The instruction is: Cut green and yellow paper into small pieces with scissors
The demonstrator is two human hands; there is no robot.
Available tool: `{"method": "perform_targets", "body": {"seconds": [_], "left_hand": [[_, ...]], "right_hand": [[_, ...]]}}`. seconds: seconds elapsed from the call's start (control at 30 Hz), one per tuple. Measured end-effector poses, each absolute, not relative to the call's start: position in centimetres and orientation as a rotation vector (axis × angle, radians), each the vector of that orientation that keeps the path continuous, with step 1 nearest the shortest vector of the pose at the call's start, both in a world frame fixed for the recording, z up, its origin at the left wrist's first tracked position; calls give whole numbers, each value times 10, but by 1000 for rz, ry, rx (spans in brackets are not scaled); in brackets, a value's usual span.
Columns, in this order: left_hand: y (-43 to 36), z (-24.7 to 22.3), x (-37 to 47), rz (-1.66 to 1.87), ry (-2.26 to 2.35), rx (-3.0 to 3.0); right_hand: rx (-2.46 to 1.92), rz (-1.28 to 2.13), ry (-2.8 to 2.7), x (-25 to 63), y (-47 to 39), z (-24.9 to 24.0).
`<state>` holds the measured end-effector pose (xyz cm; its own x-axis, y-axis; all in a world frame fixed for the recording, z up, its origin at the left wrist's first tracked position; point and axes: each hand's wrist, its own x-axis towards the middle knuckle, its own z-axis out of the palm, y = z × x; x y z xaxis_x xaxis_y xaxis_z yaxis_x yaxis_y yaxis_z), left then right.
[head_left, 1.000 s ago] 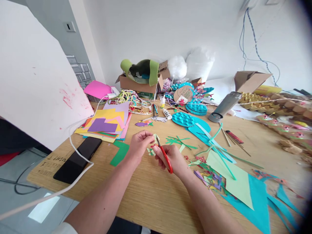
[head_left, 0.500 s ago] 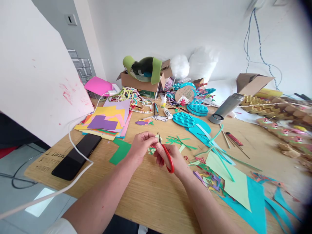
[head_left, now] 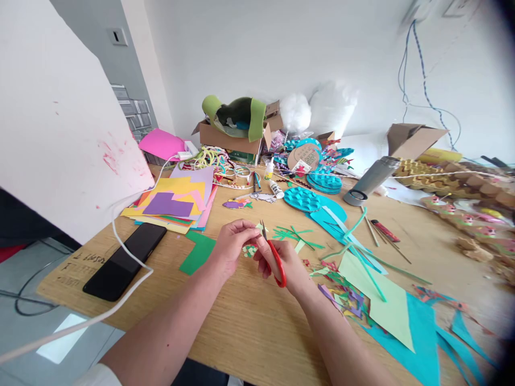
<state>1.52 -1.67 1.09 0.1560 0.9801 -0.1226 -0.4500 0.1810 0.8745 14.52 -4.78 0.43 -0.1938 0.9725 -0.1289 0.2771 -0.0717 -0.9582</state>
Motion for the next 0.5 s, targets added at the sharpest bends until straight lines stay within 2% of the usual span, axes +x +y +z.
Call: {"method": "perform_targets", "body": {"seconds": [0.5], "left_hand": [[-17,9,16,1177,829,823]], "right_hand": [[-1427,1274,-1519,146,-47,3]]}}
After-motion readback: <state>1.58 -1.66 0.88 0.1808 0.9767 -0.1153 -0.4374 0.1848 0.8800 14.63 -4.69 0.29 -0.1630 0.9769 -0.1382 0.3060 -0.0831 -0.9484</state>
